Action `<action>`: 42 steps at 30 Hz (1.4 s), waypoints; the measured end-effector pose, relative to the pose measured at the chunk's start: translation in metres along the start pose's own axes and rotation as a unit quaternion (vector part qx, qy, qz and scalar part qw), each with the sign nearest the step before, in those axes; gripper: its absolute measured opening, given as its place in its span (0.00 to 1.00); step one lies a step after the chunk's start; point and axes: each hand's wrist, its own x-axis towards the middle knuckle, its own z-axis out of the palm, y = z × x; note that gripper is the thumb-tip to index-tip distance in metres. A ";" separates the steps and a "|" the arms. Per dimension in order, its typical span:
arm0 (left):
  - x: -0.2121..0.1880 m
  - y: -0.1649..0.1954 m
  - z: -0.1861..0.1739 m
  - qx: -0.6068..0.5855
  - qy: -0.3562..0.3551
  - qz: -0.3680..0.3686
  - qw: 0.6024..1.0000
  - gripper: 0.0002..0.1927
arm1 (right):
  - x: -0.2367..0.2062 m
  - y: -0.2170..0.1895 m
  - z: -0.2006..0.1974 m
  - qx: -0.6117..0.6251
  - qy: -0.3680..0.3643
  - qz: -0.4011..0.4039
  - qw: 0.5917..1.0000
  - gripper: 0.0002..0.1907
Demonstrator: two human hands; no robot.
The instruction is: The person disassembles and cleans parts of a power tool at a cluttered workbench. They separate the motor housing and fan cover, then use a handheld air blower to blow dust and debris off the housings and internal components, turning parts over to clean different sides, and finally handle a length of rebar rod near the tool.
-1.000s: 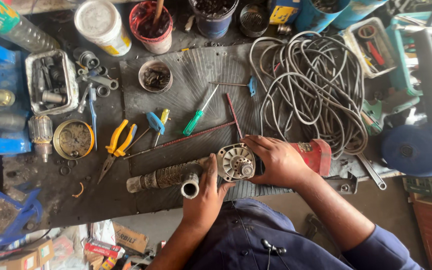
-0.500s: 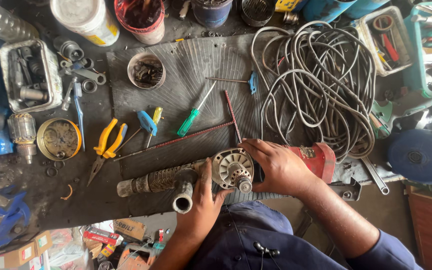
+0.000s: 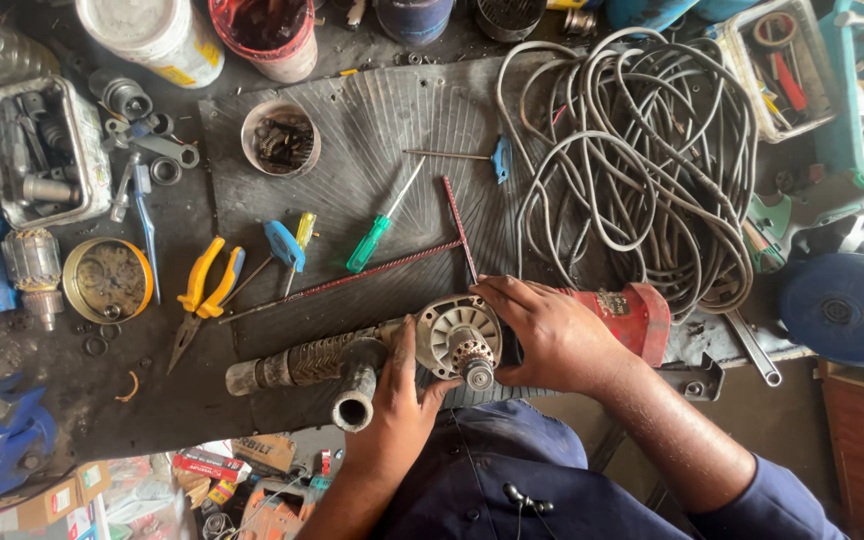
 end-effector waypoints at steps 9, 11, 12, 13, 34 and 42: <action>0.001 0.005 -0.005 -0.001 -0.003 -0.012 1.000 0.46 | -0.011 -0.004 -0.001 -0.107 0.080 -0.100 0.986 0.54; -0.004 0.007 -0.012 -0.013 -0.015 0.021 1.000 0.41 | -0.033 -0.008 0.007 -0.071 0.143 -0.066 0.985 0.53; -0.005 0.007 -0.016 -0.019 -0.021 0.038 0.999 0.39 | -0.047 -0.011 0.015 -0.054 0.176 -0.050 0.982 0.52; -0.006 0.005 -0.020 -0.029 -0.009 0.101 0.994 0.38 | -0.062 -0.013 0.024 -0.045 0.225 -0.029 0.973 0.50; 0.002 0.034 -0.141 0.016 0.409 0.346 0.844 0.29 | -0.168 0.028 0.053 -0.267 0.117 0.216 0.932 0.19; -0.007 0.044 -0.160 0.058 0.289 0.270 0.917 0.33 | -0.224 0.040 0.010 -0.413 0.223 0.083 0.879 0.21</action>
